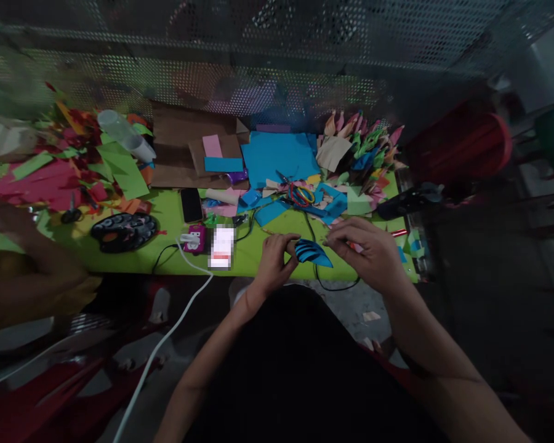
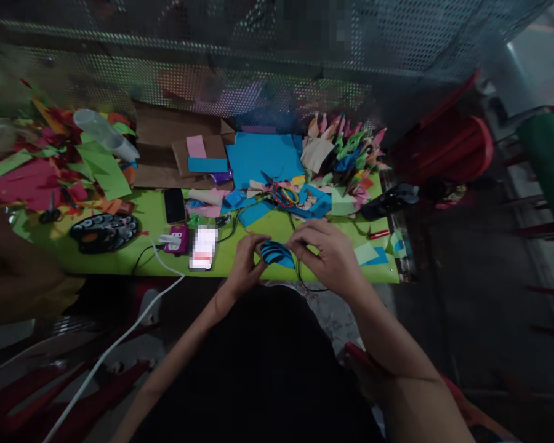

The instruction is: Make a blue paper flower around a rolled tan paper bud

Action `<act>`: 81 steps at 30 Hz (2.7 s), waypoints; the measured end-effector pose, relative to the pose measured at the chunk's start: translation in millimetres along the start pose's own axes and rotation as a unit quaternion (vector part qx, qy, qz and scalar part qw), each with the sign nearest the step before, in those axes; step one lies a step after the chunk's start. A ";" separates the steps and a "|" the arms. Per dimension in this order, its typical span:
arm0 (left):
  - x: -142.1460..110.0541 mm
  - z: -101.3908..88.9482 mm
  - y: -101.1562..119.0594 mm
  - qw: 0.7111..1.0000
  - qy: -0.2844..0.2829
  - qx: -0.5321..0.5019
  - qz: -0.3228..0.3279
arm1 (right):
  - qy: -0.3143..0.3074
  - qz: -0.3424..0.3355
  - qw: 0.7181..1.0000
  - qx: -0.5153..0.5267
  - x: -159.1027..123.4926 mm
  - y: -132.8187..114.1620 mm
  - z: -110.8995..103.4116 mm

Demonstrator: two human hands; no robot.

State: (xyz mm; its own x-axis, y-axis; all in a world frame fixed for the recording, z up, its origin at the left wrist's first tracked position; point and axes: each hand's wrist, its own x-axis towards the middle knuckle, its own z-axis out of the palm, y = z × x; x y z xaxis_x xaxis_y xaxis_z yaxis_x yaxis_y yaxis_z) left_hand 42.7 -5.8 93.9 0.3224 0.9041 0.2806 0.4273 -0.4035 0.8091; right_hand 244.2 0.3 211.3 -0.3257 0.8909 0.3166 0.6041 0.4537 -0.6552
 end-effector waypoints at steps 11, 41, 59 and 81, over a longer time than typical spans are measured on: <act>-0.9 6.9 -6.4 0.999 -0.007 -0.026 -0.027 | -0.020 0.135 0.989 0.058 -15.7 14.1 15.4; -13.2 1.3 -4.4 0.971 -0.228 -0.001 -0.075 | -0.212 -0.085 0.964 -0.135 -17.5 5.5 22.5; -12.9 -3.6 1.5 0.957 -0.261 -0.058 -0.109 | -0.244 -0.139 0.942 -0.184 -12.2 -4.2 25.0; -11.0 -12.9 3.3 0.926 -0.330 -0.111 -0.144 | -0.219 -0.190 0.938 -0.188 -12.7 -5.3 23.4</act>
State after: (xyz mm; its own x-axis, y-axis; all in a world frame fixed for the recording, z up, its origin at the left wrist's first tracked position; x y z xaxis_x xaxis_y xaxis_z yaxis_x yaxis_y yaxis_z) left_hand 29.7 -15.3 100.2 0.6996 0.6569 -0.2813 0.4155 -0.0538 0.9080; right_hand 228.1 -13.9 194.7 -0.7872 0.6066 0.1113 0.5715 0.7853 -0.2380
